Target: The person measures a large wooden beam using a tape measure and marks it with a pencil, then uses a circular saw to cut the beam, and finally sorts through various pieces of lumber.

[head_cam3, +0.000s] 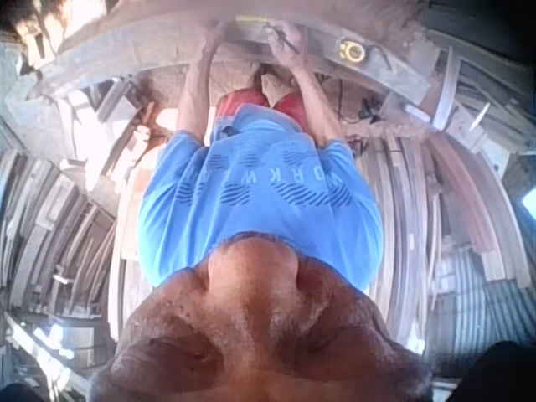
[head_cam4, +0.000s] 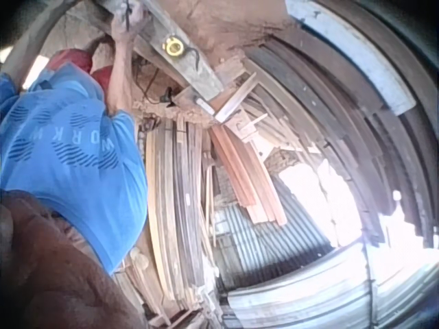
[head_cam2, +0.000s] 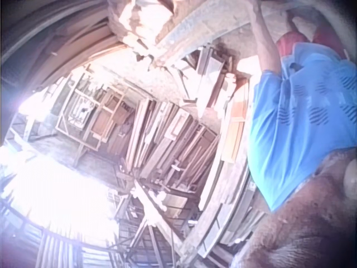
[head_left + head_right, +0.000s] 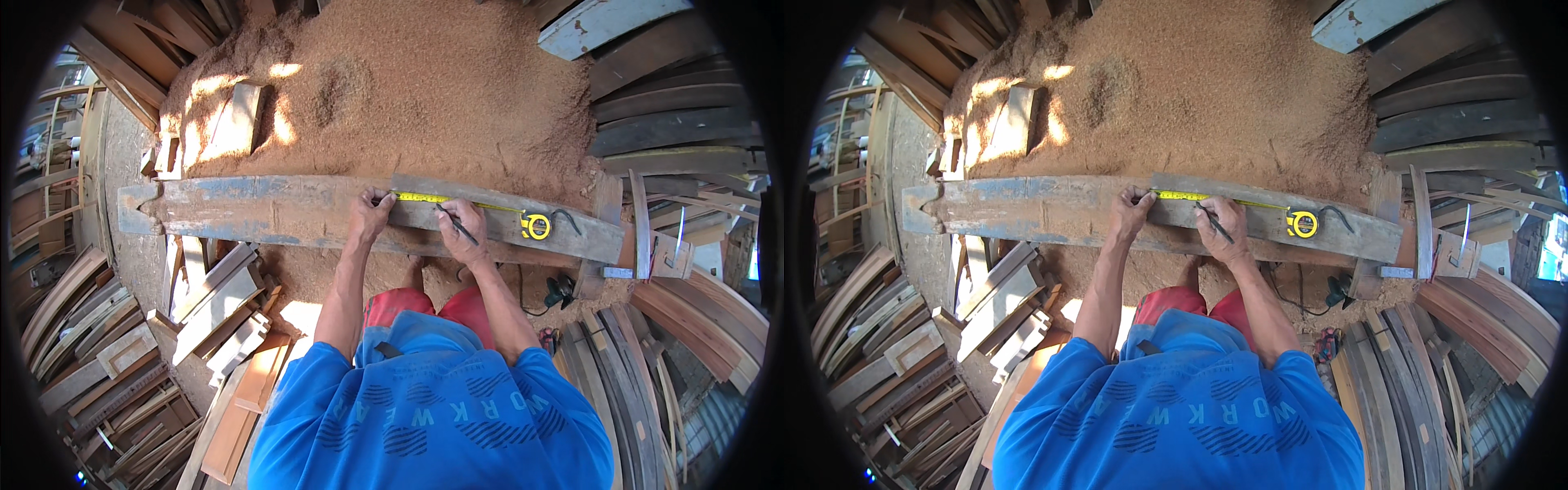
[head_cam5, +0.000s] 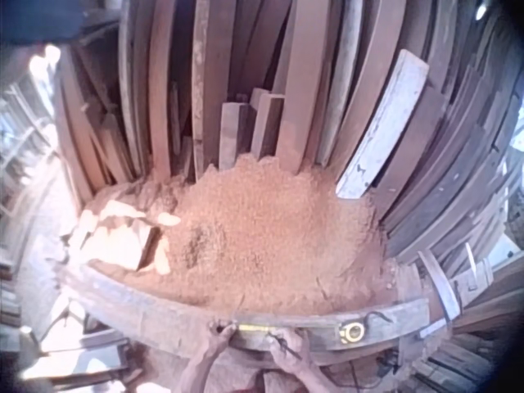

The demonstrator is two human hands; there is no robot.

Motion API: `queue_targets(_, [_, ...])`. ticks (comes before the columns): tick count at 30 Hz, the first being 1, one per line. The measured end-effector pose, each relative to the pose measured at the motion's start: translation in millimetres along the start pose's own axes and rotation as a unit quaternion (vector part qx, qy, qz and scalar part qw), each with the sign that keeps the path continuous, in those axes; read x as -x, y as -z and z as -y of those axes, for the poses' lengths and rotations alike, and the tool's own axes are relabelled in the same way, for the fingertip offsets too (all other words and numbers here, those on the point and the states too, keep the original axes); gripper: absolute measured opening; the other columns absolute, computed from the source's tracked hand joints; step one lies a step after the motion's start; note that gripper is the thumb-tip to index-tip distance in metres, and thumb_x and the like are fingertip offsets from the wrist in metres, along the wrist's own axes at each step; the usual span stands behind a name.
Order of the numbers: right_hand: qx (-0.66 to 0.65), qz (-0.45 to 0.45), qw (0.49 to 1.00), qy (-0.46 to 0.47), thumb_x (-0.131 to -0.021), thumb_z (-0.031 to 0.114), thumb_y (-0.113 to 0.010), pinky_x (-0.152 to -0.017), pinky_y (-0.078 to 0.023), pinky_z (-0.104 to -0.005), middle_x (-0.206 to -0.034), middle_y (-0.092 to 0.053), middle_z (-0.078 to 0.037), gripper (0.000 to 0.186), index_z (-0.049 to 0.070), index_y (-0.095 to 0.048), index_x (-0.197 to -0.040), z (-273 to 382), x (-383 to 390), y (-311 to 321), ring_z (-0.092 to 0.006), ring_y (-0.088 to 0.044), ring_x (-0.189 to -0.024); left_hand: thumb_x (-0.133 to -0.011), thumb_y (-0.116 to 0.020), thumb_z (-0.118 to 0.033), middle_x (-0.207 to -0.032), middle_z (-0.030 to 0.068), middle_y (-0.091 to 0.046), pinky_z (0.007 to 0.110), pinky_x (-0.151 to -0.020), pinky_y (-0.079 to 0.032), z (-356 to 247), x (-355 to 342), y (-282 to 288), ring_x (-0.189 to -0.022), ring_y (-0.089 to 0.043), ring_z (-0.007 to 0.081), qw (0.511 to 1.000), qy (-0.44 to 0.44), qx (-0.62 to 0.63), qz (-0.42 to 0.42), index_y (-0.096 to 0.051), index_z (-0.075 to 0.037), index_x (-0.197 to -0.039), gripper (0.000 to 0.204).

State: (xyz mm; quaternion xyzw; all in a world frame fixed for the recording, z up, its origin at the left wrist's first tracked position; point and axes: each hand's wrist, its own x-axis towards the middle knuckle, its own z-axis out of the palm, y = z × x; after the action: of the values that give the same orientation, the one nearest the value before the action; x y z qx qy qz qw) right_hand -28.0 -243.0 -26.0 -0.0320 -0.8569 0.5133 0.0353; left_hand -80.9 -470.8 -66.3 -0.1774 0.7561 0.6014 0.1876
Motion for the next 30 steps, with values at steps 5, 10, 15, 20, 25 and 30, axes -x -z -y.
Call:
queue_targets(5, [0.035, 0.003, 0.999, 0.007, -0.087, 0.019, -0.072, -0.079, -0.049, -0.0483, -0.079, -0.07, -0.014, 0.014, 0.006, -0.068, -0.092, 0.3, -3.9, 2.1, -0.0356, -0.067, -0.079, -0.094, -0.077, -0.016, -0.08, 0.0, -0.066, 0.03, -0.067, -0.048, 0.3, -1.5, 0.1, -0.073, -0.055, 0.0092, 1.0, 0.001, 0.002, 0.004, -0.07, -0.001, -0.091, 0.017])
queue_targets(10, [0.023, -0.005, 1.0, 0.015, -0.088, 0.02, -0.07, -0.08, -0.048, -0.049, -0.078, -0.07, -0.014, 0.014, 0.006, -0.069, -0.091, -1.6, -3.5, 0.6, -0.0371, -0.067, -0.08, -0.094, -0.076, -0.017, -0.08, 0.0006, -0.067, 0.03, -0.067, -0.049, 6.7, -4.8, 1.0, -0.073, -0.056, 0.0097, 1.0, -0.009, -0.006, 0.009, -0.071, 0.0, -0.093, 0.018])
queue_targets(15, [0.039, -0.013, 0.999, 0.025, -0.089, 0.021, -0.07, -0.081, -0.048, -0.0495, -0.079, -0.07, -0.013, 0.014, 0.007, -0.069, -0.091, 2.5, -4.3, -0.6, -0.0369, -0.067, -0.08, -0.094, -0.077, -0.018, -0.077, -0.0033, -0.061, 0.027, -0.06, -0.042, 5.5, -4.3, -1.1, -0.068, -0.05, 0.0068, 1.0, 0.003, 0.006, 0.009, -0.068, -0.004, -0.09, 0.017])
queue_targets(20, [0.062, -0.002, 0.998, 0.023, -0.089, 0.021, -0.07, -0.082, -0.048, -0.049, -0.079, -0.07, -0.012, 0.013, 0.008, -0.068, -0.091, 3.3, -4.8, 0.2, -0.0363, -0.067, -0.081, -0.094, -0.078, -0.019, -0.076, -0.0057, -0.058, 0.025, -0.058, -0.039, 6.2, -4.0, -1.2, -0.066, -0.047, 0.005, 1.0, -0.008, 0.003, 0.003, -0.067, -0.006, -0.09, 0.018])
queue_targets(25, [0.059, -0.006, 0.998, 0.031, -0.089, 0.021, -0.07, -0.082, -0.048, -0.0483, -0.079, -0.071, -0.011, 0.014, 0.008, -0.068, -0.091, -1.4, -4.3, -1.1, -0.0355, -0.067, -0.08, -0.094, -0.078, -0.018, -0.076, -0.0052, -0.059, 0.025, -0.059, -0.039, 5.9, -4.1, -0.8, -0.067, -0.047, 0.0052, 1.0, -0.016, 0.013, 0.012, -0.067, -0.005, -0.09, 0.017])
queue_targets(30, [0.06, -0.002, 0.998, 0.024, -0.088, 0.021, -0.07, -0.081, -0.049, -0.0482, -0.08, -0.071, -0.011, 0.014, 0.007, -0.068, -0.091, -1.0, -3.9, 0.3, -0.0355, -0.068, -0.08, -0.094, -0.078, -0.018, -0.077, -0.0046, -0.06, 0.025, -0.059, -0.04, 10.2, -5.3, -1.3, -0.068, -0.048, 0.0054, 1.0, -0.016, 0.015, 0.006, -0.068, -0.005, -0.092, 0.016])
